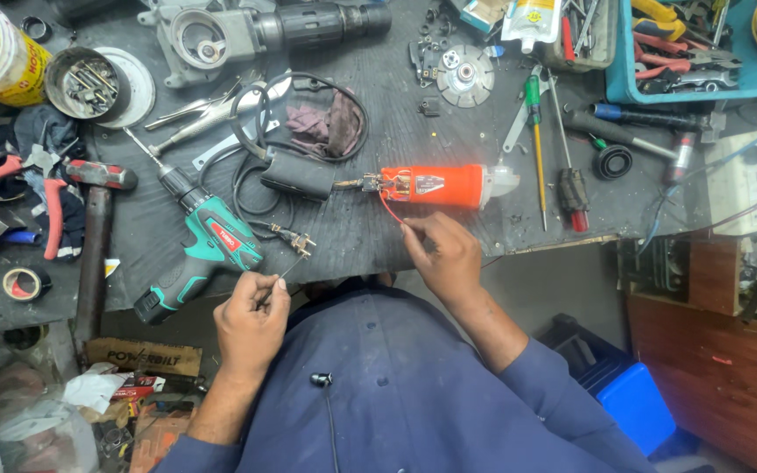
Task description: The person works on an angle grinder at a cluttered workbench. They use pliers on the grinder's disc nut, pick up a cordless drill to work on the grinder body, handle its power cord and a red wire, and manipulate the tool's components while testing it.
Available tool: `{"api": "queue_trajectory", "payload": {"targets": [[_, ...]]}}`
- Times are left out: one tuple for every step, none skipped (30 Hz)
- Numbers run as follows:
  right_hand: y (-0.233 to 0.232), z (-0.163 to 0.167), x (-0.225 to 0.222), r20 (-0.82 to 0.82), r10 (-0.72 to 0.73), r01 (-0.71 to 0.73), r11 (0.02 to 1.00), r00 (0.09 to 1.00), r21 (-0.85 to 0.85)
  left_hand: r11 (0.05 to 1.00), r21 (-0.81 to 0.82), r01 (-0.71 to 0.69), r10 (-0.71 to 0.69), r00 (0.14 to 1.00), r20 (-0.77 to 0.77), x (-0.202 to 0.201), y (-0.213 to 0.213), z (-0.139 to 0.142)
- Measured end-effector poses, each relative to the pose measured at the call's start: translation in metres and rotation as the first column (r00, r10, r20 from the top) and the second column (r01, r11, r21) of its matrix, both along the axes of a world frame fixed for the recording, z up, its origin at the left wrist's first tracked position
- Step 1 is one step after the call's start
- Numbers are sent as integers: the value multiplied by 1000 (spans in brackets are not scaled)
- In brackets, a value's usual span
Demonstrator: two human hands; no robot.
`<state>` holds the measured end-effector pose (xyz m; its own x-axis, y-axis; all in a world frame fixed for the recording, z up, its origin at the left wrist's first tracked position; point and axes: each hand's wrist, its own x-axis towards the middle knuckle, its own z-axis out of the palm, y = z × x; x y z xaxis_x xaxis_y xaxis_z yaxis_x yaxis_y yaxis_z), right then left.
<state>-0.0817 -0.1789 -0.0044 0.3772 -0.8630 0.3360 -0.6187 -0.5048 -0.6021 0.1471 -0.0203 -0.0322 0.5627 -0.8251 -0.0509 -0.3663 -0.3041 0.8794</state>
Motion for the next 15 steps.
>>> {"api": "queue_trajectory", "payload": {"targets": [[0,0,0,2,1,-1,1000,1000,1,1000,11,-2,2,1000,-4,0,0,0],[0,0,1,4,1,-1,1000,1000,1,1000,22,-5,5,1000,-7,0,0,0],[0,1,1,7,2,-2,1000,1000,2,999,34,-7,7,1000,-11,0,0,0],[0,2,1,2,-4,4,1000,1000,8,999,32,-4,4,1000,-5,1,0,0],[1,3,1,-2,-8,8,1000,1000,13,999,32,-1,1,1000,1,1,0,0],[0,5,2,-5,-14,14,1000,1000,18,1000,29,2,-2,1000,8,1,0,0],[0,6,2,2,-18,18,1000,1000,9,1000,25,5,-5,1000,10,1,0,0],[-1,8,2,10,-22,22,1000,1000,-1,1000,20,7,-7,1000,13,1,0,0],[-2,10,3,18,-24,24,1000,1000,-9,1000,16,8,-9,1000,16,1,0,1],[-4,12,4,15,-19,20,999,1000,-35,1000,19,3,-3,1000,10,1,0,1],[-7,14,4,12,-16,17,998,1000,-60,1000,24,1,-1,1000,3,1,0,1],[-9,15,5,9,-16,16,996,1000,-84,1000,29,0,0,1000,-4,1,0,1],[-11,16,6,-4,-27,27,997,1000,-75,999,39,-1,1,1000,4,1,0,1],[-13,17,7,-14,-38,37,997,999,-71,999,46,-4,3,1000,13,1,0,1],[-15,17,8,-23,-49,47,996,999,-71,999,48,-7,6,1000,24,1,0,0]]}}
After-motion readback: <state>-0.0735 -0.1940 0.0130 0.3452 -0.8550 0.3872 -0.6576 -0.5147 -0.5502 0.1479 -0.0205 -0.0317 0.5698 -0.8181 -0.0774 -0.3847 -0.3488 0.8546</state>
